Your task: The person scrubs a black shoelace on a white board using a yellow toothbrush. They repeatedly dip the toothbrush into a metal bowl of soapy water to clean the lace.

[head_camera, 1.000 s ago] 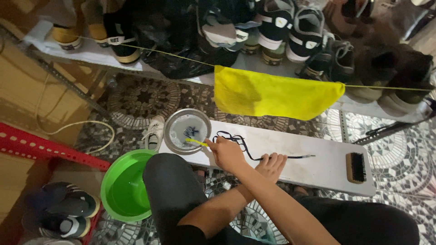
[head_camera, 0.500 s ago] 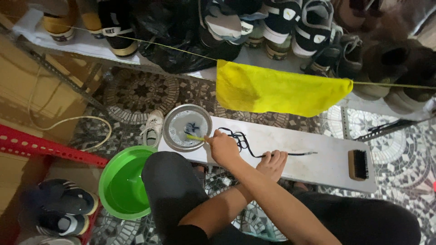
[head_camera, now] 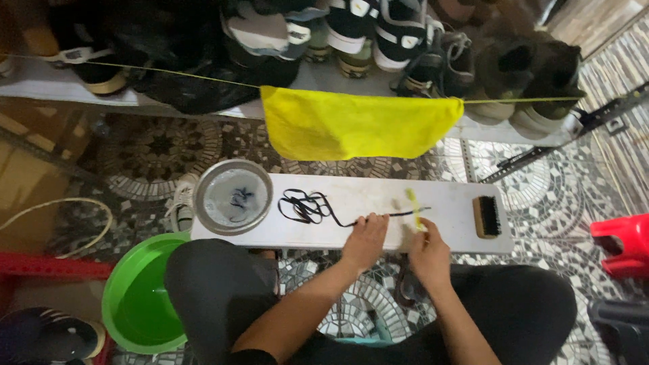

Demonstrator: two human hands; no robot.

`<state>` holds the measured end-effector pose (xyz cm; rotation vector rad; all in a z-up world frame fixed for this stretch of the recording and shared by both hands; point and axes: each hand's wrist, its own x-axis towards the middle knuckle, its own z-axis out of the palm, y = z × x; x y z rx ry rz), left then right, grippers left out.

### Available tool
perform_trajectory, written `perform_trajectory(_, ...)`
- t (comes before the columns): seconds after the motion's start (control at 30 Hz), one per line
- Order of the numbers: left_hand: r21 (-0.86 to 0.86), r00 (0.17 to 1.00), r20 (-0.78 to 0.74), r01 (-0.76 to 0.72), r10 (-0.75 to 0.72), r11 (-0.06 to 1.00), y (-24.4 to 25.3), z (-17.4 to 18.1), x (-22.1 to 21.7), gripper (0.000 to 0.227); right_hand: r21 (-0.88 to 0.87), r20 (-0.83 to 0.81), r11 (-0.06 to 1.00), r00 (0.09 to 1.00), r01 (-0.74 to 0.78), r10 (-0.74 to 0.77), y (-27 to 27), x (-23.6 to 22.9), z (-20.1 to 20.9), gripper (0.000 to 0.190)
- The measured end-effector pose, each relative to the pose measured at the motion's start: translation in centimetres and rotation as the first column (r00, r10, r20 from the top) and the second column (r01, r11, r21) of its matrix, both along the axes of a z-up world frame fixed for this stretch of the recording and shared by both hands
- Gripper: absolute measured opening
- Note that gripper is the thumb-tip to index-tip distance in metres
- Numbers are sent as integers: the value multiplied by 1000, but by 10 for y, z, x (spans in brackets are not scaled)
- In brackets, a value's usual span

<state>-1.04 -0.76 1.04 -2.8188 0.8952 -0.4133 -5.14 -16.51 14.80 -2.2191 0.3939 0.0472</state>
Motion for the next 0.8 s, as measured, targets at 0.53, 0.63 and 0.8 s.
perform_trajectory(0.53,-127,998,-65,11,-20,992,6,32,-6,118,-363,-32,924,993,-121,117,-20,-31,-78,63)
perform_trajectory(0.63,-104,997,-70,17,-25,994,7,25,-3,118,-365,-77,926,994,-95,72,-22,-27,-63,64)
perform_trajectory(0.8,-69,998,-62,19,-23,997,7,25,-3,114,-358,-139,918,982,-171,129,-23,-24,-78,66)
